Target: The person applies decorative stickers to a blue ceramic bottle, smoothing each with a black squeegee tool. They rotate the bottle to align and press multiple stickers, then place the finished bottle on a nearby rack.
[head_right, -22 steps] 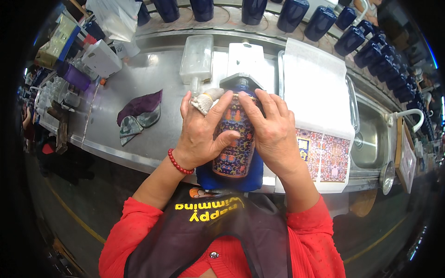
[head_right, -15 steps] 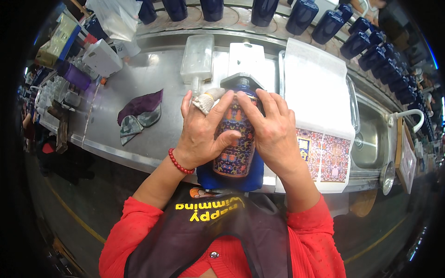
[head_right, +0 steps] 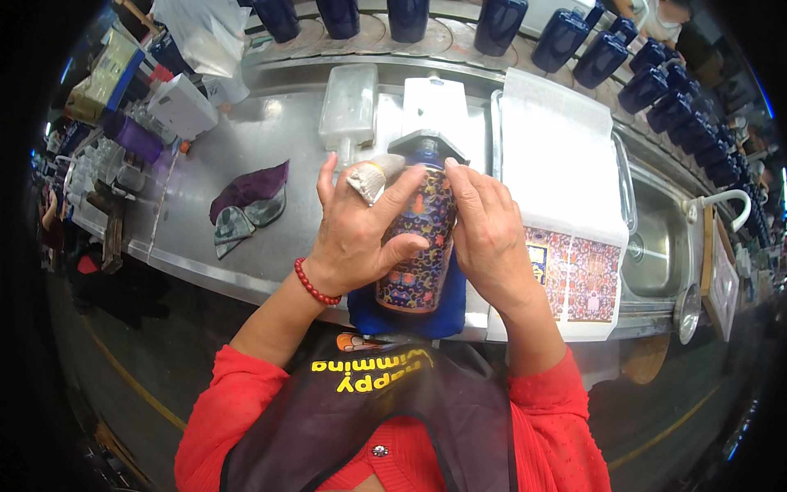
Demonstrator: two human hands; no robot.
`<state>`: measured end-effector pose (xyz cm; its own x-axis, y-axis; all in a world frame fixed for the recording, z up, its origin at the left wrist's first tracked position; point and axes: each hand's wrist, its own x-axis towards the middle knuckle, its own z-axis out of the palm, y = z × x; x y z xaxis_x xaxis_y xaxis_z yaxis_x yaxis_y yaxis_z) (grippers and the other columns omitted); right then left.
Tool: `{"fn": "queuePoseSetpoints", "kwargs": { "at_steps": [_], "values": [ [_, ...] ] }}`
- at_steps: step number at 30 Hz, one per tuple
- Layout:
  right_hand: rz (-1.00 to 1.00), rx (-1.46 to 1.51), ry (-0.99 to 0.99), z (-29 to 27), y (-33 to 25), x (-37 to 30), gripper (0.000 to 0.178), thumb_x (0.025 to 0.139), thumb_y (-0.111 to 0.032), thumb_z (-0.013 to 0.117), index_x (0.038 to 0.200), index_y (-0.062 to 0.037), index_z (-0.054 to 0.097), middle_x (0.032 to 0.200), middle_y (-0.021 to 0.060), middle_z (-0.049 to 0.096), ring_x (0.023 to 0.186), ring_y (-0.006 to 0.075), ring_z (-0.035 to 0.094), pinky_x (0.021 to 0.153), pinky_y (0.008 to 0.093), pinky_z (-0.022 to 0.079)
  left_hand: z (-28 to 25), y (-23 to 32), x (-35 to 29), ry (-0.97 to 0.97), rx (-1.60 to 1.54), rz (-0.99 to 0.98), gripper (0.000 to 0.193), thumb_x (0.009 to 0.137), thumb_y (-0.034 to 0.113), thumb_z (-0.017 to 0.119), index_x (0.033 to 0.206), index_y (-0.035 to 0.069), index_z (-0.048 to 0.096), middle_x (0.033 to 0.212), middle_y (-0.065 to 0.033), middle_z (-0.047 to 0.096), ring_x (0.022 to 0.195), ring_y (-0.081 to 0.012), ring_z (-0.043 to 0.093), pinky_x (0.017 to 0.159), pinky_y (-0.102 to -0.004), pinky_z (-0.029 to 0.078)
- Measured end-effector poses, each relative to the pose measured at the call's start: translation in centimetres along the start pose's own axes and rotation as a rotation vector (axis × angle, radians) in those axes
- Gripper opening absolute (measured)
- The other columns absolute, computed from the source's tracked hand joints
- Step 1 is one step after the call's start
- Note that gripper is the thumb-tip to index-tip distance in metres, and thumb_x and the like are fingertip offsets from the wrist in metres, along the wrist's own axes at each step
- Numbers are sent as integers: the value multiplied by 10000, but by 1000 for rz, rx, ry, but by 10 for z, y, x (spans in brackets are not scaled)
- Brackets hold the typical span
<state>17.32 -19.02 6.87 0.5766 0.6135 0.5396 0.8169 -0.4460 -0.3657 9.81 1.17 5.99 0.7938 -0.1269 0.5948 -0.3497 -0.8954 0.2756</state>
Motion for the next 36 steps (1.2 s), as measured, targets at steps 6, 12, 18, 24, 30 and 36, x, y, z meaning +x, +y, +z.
{"fn": "queuePoseSetpoints", "kwargs": {
  "at_steps": [6,12,18,24,30,36],
  "values": [
    [87,119,70,1,13,-2,479,801,125,605,1267,19,587,1146,203,650,1062,364,632,882,426,518,0,-5,3,26,-205,-98,819,940,689,492,1455,52,511,1232,-137,613,1229,-324,475,1147,-649,149],
    [-81,33,43,-11,4,11,294,794,86,710,1054,-25,631,994,146,636,885,339,612,757,410,507,1,3,-20,16,-187,-73,875,955,678,490,1512,8,414,1378,-150,587,1295,-330,455,1153,-611,165],
    [-157,642,-284,-37,-20,39,281,769,-66,842,1008,-47,696,890,95,670,782,199,668,650,298,518,-7,17,-73,22,-325,-147,951,936,688,530,1523,-40,355,1439,-186,539,1339,-362,435,1169,-596,170],
    [-299,302,-222,-25,-10,26,295,803,2,801,1072,-44,688,829,81,622,693,180,638,559,284,485,-7,25,-94,-51,-269,-188,1015,887,725,573,1534,-22,345,1483,-213,473,1344,-404,407,1165,-612,167],
    [145,164,126,-20,-4,15,316,772,31,760,1071,-62,716,862,98,600,725,241,616,608,341,490,-4,28,-86,-49,-239,-141,1040,869,732,590,1545,-15,334,1482,-230,456,1362,-424,365,1153,-635,158],
    [-187,742,-273,-28,-14,5,313,718,60,821,1008,-24,736,915,91,630,741,218,623,657,317,501,-6,35,-79,-98,-142,-126,1156,765,657,752,1569,-22,274,1519,-271,404,1391,-465,334,1173,-619,137]
  ]
}}
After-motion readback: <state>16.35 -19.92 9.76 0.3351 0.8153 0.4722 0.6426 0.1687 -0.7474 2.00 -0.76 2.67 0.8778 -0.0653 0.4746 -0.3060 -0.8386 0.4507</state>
